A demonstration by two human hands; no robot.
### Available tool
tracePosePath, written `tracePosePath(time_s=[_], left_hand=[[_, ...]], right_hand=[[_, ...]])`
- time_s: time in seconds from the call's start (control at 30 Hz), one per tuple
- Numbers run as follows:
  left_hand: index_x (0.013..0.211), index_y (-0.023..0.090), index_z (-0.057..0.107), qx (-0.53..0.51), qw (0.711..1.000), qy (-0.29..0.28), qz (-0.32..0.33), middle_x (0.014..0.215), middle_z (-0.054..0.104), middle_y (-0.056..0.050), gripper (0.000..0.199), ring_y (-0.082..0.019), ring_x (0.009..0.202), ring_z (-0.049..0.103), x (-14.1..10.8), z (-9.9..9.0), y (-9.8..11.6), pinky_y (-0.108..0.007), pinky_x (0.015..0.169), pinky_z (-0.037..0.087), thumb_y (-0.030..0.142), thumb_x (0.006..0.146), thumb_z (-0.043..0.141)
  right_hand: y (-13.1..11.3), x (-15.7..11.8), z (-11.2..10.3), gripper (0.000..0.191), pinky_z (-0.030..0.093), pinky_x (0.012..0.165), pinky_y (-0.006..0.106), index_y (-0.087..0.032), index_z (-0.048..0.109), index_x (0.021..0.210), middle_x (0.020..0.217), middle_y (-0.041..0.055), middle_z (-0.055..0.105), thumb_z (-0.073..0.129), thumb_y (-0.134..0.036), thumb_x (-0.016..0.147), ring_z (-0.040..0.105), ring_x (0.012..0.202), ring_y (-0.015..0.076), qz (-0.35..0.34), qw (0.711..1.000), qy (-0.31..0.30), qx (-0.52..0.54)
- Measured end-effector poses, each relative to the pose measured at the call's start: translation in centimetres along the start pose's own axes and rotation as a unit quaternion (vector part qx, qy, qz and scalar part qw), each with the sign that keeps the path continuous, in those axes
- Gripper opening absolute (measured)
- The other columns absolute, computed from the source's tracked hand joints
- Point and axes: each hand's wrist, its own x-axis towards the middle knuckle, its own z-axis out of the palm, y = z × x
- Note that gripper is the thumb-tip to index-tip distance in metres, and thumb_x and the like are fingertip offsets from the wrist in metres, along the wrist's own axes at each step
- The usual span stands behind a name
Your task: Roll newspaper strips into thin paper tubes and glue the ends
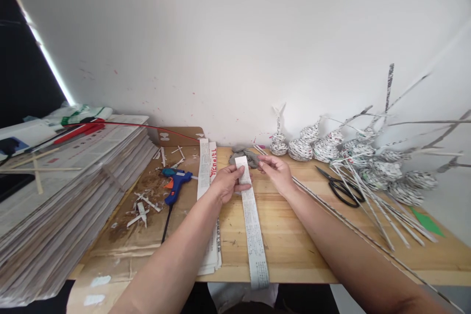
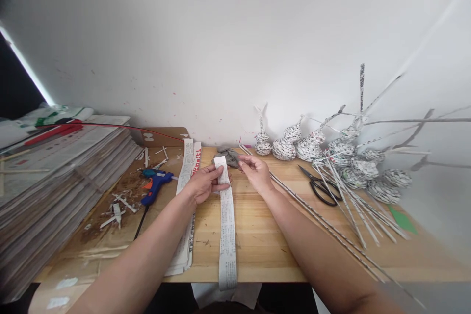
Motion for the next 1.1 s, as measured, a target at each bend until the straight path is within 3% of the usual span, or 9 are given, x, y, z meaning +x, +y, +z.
tracePosePath(time_s=[0.3, 0.47, 0.63, 0.8, 0.97, 1.1], left_hand=[[0.081, 0.009, 0.065, -0.038, 0.999, 0.009, 0.017, 0.079, 0.067, -0.009, 0.006, -0.015, 0.071, 0.066, -0.1, 0.3, -0.1, -0.027, 0.062, 0.058, 0.013, 0.08, 0.061], [0.083, 0.008, 0.064, -0.047, 0.999, 0.019, 0.02, 0.078, 0.067, -0.01, 0.006, -0.014, 0.065, 0.066, 0.0, 0.5, 0.1, -0.024, 0.058, 0.058, 0.012, 0.08, 0.06], [0.083, 0.007, 0.064, -0.053, 0.998, 0.013, 0.022, 0.078, 0.067, -0.01, 0.007, -0.015, 0.063, 0.067, 0.0, 0.5, 0.2, -0.024, 0.056, 0.057, 0.013, 0.08, 0.061], [0.083, 0.008, 0.064, -0.06, 0.998, 0.015, 0.021, 0.077, 0.068, -0.01, 0.009, -0.015, 0.062, 0.067, 0.0, 0.5, 0.2, -0.025, 0.057, 0.058, 0.014, 0.078, 0.064], [0.082, 0.008, 0.065, -0.057, 0.998, 0.013, 0.022, 0.077, 0.068, -0.011, 0.009, -0.014, 0.06, 0.066, 0.1, 0.4, 0.1, -0.024, 0.054, 0.057, 0.016, 0.078, 0.064], [0.082, 0.009, 0.065, -0.056, 0.998, 0.023, 0.023, 0.075, 0.068, -0.009, 0.008, -0.013, 0.059, 0.065, 0.3, 0.4, 0.2, -0.022, 0.054, 0.056, 0.016, 0.079, 0.063]], right_hand=[[0.9, 0.5, 0.4, 0.029, 0.055, 0.069, 0.031, -0.015, 0.068, 0.098, 0.091, 0.0083, 0.072, 0.055, -0.03, 0.077, 0.067, 0.074, 0.0182, 0.022, 0.994, 0.011, -0.11], [-0.3, 1.2, 0.2, 0.028, 0.054, 0.067, 0.031, -0.015, 0.07, 0.095, 0.082, 0.0067, 0.072, 0.058, -0.03, 0.074, 0.066, 0.068, 0.0176, 0.016, 0.982, -0.028, -0.187], [-2.7, 3.6, -1.0, 0.024, 0.052, 0.07, 0.029, -0.016, 0.072, 0.091, 0.082, 0.0047, 0.072, 0.059, -0.025, 0.073, 0.066, 0.069, 0.0168, 0.01, 0.957, -0.091, -0.275], [-3.2, 6.3, -1.3, 0.025, 0.05, 0.077, 0.03, -0.017, 0.072, 0.092, 0.088, 0.006, 0.072, 0.056, -0.02, 0.074, 0.066, 0.075, 0.0183, 0.026, 0.927, -0.103, -0.359], [-2.2, 7.3, 1.1, 0.032, 0.044, 0.083, 0.035, -0.017, 0.07, 0.093, 0.091, 0.0115, 0.071, 0.07, -0.032, 0.065, 0.062, 0.096, 0.0282, 0.038, 0.911, -0.072, -0.405], [-0.9, 6.9, 4.4, 0.019, 0.044, 0.069, 0.031, -0.02, 0.069, 0.078, 0.066, 0.0059, 0.069, 0.072, -0.028, 0.061, 0.064, 0.08, 0.0267, 0.023, 0.927, -0.099, -0.361]])
